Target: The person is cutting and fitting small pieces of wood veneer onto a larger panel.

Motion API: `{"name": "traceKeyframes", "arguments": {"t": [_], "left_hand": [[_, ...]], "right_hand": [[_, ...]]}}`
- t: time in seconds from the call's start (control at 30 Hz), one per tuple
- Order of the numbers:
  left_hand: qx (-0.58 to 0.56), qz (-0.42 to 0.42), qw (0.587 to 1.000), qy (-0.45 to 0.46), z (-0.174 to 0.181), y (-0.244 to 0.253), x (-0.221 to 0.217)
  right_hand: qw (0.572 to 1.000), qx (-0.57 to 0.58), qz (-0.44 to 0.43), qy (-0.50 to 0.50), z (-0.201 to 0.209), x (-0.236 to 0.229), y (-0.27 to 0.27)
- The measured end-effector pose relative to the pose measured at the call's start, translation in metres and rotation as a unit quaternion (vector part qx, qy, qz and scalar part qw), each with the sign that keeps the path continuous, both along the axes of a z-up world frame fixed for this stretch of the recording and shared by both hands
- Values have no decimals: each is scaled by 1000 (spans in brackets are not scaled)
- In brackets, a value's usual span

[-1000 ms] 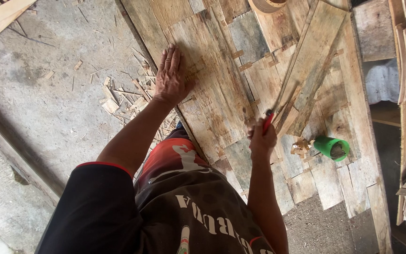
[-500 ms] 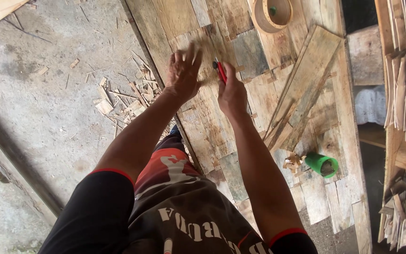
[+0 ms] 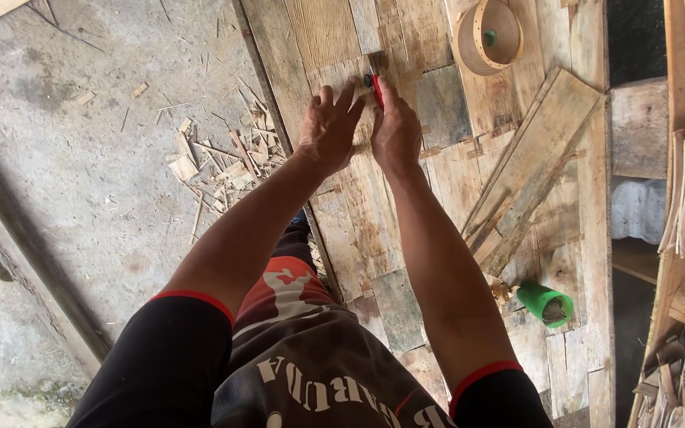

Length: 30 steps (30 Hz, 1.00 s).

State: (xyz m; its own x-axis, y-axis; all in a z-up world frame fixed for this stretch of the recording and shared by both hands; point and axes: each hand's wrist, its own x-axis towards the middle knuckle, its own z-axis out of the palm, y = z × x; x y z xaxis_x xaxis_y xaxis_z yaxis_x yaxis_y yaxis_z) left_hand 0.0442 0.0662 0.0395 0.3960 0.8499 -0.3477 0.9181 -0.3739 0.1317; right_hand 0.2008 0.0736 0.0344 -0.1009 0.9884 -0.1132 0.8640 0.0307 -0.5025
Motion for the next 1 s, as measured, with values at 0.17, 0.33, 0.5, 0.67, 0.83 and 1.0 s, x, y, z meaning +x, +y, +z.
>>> {"name": "traceKeyframes", "arguments": {"t": [0.17, 0.33, 0.5, 0.67, 0.83, 1.0], "left_hand": [[-5, 7, 1000, -8, 1, 0, 0], [9, 6, 1000, -6, -5, -1, 0], [4, 11, 1000, -16, -3, -2, 0], [16, 4, 1000, -17, -9, -2, -1], [-3, 10, 1000, -25, 1, 0, -2], [-8, 5, 1000, -13, -3, 0, -1]], "right_hand": [[999, 31, 11, 27, -2, 0, -1], [996, 70, 24, 46, -13, 4, -2], [995, 73, 24, 58, -19, 6, -4], [996, 68, 34, 50, -4, 1, -4], [996, 62, 29, 51, -4, 1, -2], [995, 81, 36, 54, -9, 1, -4]]}}
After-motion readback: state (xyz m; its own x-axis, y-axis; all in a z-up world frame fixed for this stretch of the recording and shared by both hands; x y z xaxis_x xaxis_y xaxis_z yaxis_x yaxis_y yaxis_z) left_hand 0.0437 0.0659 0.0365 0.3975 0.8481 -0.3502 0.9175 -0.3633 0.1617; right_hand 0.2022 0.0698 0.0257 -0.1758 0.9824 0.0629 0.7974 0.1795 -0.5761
